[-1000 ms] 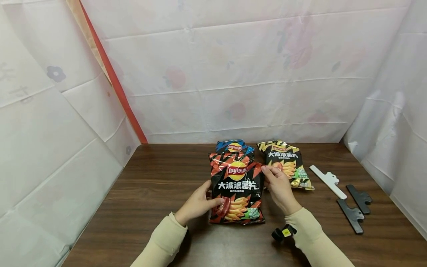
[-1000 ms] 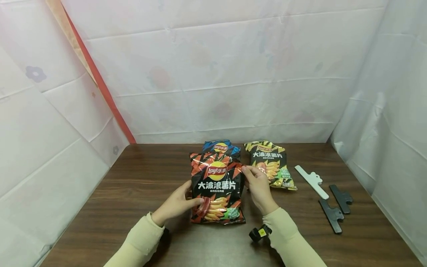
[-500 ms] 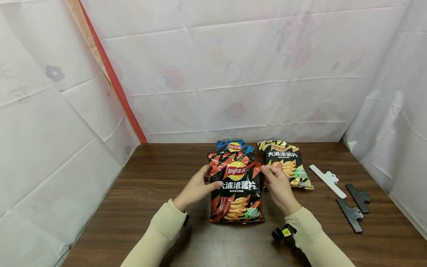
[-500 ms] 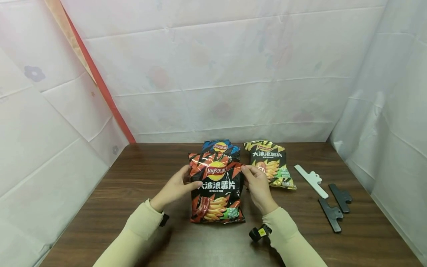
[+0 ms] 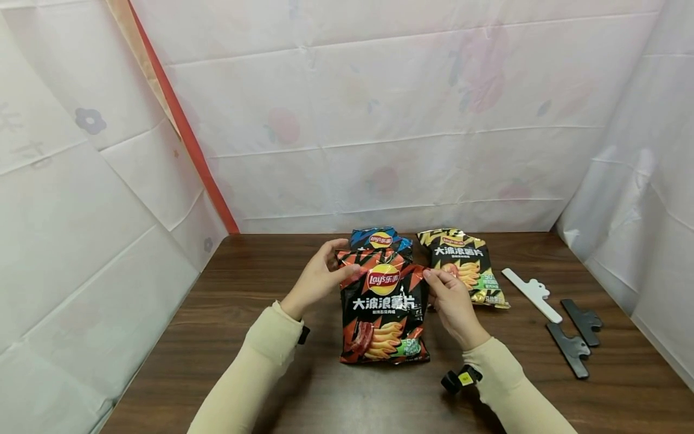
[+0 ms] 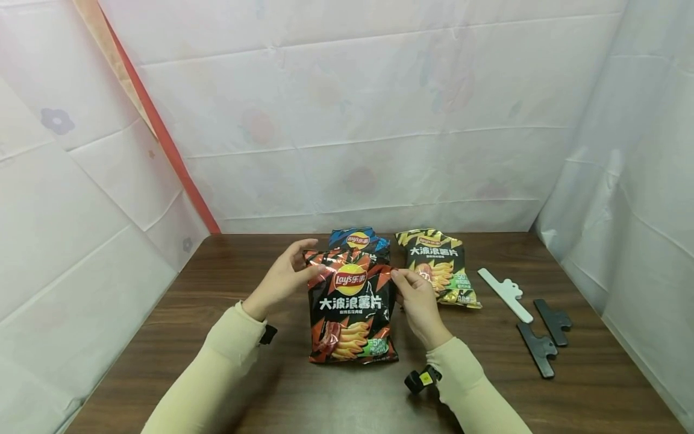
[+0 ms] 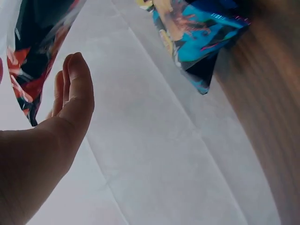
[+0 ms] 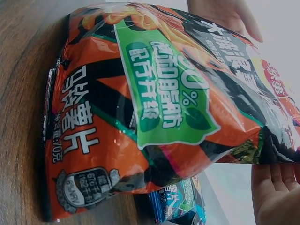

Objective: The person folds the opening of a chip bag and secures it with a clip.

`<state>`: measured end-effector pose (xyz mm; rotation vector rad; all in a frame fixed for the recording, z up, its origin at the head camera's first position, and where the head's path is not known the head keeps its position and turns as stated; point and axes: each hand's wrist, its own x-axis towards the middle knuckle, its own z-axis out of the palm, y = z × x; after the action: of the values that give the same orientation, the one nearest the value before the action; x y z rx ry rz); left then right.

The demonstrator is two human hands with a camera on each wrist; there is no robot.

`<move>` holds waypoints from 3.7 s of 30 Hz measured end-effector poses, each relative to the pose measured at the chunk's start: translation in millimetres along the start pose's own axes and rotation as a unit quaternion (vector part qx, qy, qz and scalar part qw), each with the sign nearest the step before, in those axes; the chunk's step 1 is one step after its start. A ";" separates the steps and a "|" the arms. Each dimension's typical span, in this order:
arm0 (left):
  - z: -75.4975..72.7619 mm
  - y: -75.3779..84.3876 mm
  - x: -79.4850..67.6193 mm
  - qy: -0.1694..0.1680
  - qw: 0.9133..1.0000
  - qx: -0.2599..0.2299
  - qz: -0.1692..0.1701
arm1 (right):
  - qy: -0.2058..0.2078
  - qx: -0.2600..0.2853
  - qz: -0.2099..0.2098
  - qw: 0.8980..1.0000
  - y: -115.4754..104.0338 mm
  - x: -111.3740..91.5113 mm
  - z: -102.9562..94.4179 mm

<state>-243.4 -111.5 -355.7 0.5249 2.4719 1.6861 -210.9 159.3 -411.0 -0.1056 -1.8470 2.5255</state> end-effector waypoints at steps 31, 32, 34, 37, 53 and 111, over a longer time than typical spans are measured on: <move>10.8 68.0 41.7 -0.081 0.980 0.163 0.079 | -0.003 -0.024 -0.008 1.000 -3.5 -8.5 1.9; 11.3 67.8 42.0 -0.087 0.979 0.167 0.077 | -0.006 -0.022 -0.009 1.000 -3.6 -8.7 1.9; 12.1 66.9 42.5 -0.095 0.977 0.175 0.071 | -0.008 -0.019 -0.012 1.000 -3.8 -9.0 2.1; 13.3 64.9 43.5 -0.104 0.974 0.191 0.060 | -0.011 -0.015 -0.016 1.000 -4.1 -9.4 2.7; 14.1 67.9 43.9 -0.125 0.962 0.241 0.036 | 0.000 -0.028 -0.020 0.999 -4.6 -11.5 2.7; 7.0 64.7 28.7 -0.131 0.959 0.236 0.086 | -0.034 -0.118 -0.141 0.982 4.0 -21.9 -11.0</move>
<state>-253.9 -74.6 -295.8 0.9644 2.6768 0.9674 -188.3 167.4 -417.1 0.2272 -2.0159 2.1428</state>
